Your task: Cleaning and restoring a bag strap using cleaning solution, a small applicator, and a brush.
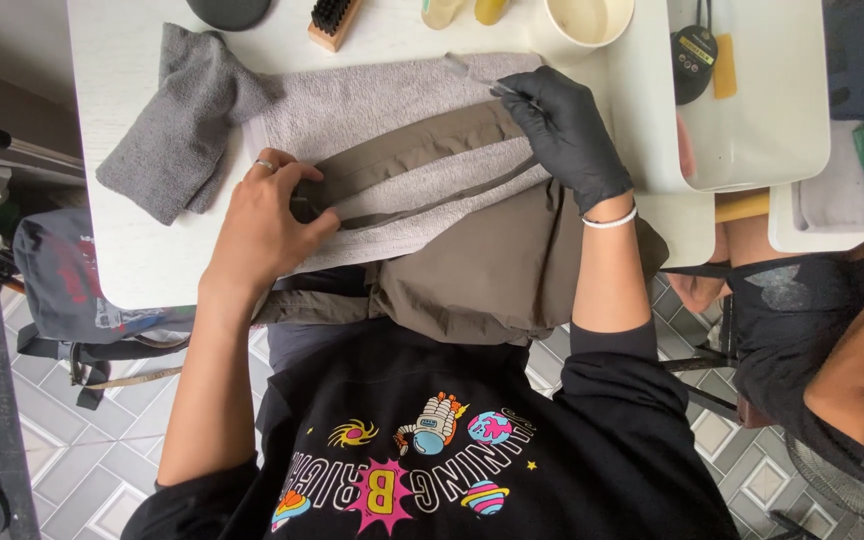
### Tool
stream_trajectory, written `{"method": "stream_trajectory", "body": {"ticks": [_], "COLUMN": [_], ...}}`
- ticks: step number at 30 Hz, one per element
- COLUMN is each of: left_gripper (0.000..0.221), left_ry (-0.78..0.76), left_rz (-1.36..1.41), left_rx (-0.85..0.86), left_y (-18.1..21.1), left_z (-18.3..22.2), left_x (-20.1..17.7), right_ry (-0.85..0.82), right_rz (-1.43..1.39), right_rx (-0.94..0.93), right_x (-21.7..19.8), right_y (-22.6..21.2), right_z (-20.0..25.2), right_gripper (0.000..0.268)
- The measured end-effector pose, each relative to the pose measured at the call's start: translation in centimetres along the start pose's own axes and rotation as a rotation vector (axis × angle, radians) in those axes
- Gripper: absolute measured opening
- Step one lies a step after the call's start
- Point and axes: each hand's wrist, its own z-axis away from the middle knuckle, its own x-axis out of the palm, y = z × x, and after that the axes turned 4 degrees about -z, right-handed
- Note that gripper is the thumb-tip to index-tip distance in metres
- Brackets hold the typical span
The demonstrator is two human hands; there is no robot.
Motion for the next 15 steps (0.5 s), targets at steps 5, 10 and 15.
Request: {"method": "stream_trajectory", "body": {"ticks": [5, 10, 15], "left_gripper": [0.046, 0.03, 0.029], "left_ry": [0.012, 0.105, 0.353], "left_rz": [0.051, 0.024, -0.182], "left_rx": [0.026, 0.025, 0.039], "left_y": [0.7, 1.5, 0.9], "left_z": [1.0, 1.0, 1.3], "left_x": [-0.4, 0.3, 1.6], "right_ry": [0.251, 0.408, 0.245], "right_rz": [0.222, 0.695, 0.918], "right_rx": [-0.008, 0.19, 0.373], "right_x": [-2.9, -4.7, -5.6], "right_y": [-2.9, 2.7, 9.9], "right_z": [0.8, 0.4, -1.9], "right_gripper": [0.025, 0.026, 0.032]}}
